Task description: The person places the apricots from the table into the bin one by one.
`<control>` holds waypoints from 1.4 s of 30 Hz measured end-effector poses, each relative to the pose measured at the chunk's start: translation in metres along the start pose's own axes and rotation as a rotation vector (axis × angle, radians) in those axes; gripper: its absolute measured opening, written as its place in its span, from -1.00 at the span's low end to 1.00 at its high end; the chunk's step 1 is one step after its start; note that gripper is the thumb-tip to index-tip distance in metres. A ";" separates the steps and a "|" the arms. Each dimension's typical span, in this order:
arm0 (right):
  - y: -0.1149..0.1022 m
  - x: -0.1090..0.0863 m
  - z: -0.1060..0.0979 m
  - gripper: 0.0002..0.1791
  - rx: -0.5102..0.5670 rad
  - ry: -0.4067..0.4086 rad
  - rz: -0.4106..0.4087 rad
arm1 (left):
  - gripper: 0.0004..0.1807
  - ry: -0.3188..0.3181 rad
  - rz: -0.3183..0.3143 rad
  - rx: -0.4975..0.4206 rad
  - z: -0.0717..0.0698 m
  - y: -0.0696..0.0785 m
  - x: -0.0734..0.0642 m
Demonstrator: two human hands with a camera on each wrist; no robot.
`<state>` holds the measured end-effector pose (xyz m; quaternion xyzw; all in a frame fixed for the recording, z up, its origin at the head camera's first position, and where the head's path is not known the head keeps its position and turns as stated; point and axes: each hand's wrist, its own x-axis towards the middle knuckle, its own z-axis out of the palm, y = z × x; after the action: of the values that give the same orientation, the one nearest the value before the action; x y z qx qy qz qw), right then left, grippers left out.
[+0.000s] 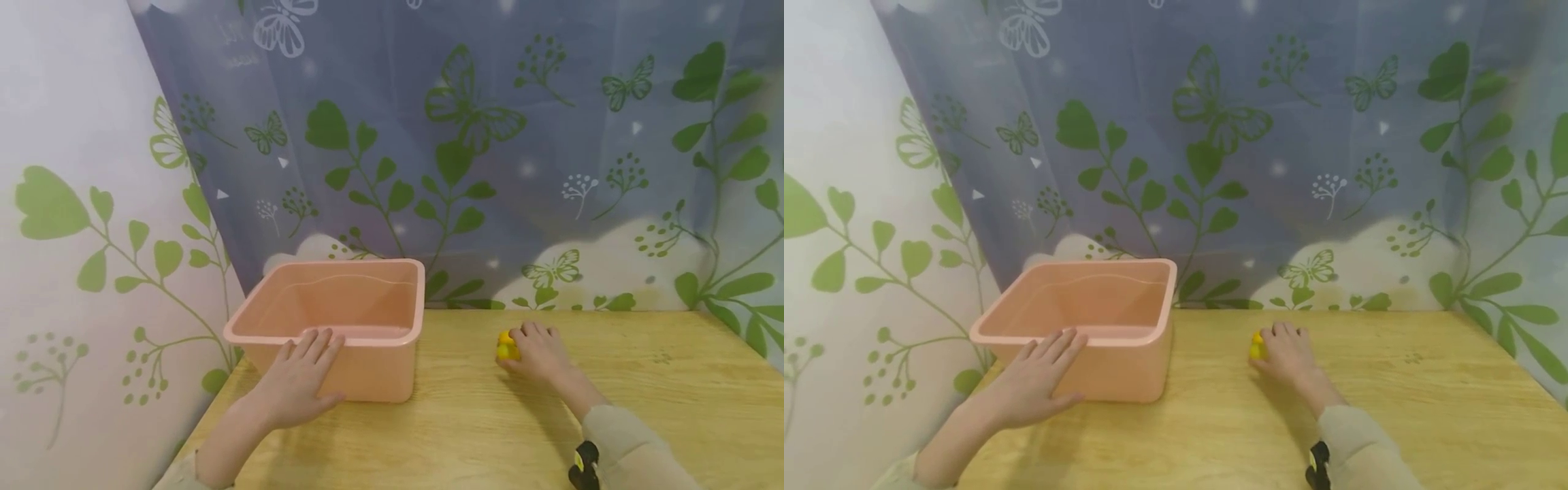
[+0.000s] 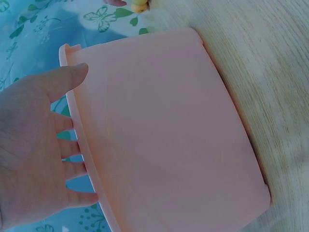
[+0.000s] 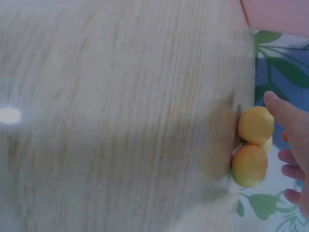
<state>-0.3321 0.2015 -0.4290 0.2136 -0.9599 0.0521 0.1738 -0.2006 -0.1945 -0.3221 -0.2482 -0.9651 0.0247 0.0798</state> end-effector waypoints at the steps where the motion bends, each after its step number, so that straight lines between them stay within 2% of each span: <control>1: 0.001 -0.001 0.001 -0.44 -0.003 0.000 0.003 | -0.12 -0.001 0.000 -0.002 0.000 0.000 0.000; 10: 0.002 -0.002 0.008 -0.45 -0.040 -0.010 0.004 | -0.12 -0.007 -0.003 0.003 0.001 -0.001 -0.001; 25: -0.004 0.006 0.016 -0.43 -0.063 -0.082 0.013 | -0.11 0.004 0.001 0.004 0.001 -0.001 0.000; 42: -0.015 0.009 -0.003 -0.49 0.016 0.035 -0.050 | -0.12 -0.017 -0.021 -0.020 -0.001 0.000 0.000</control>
<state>-0.3326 0.1853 -0.4226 0.2380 -0.9506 0.0592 0.1901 -0.2000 -0.1941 -0.3210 -0.2387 -0.9685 0.0162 0.0695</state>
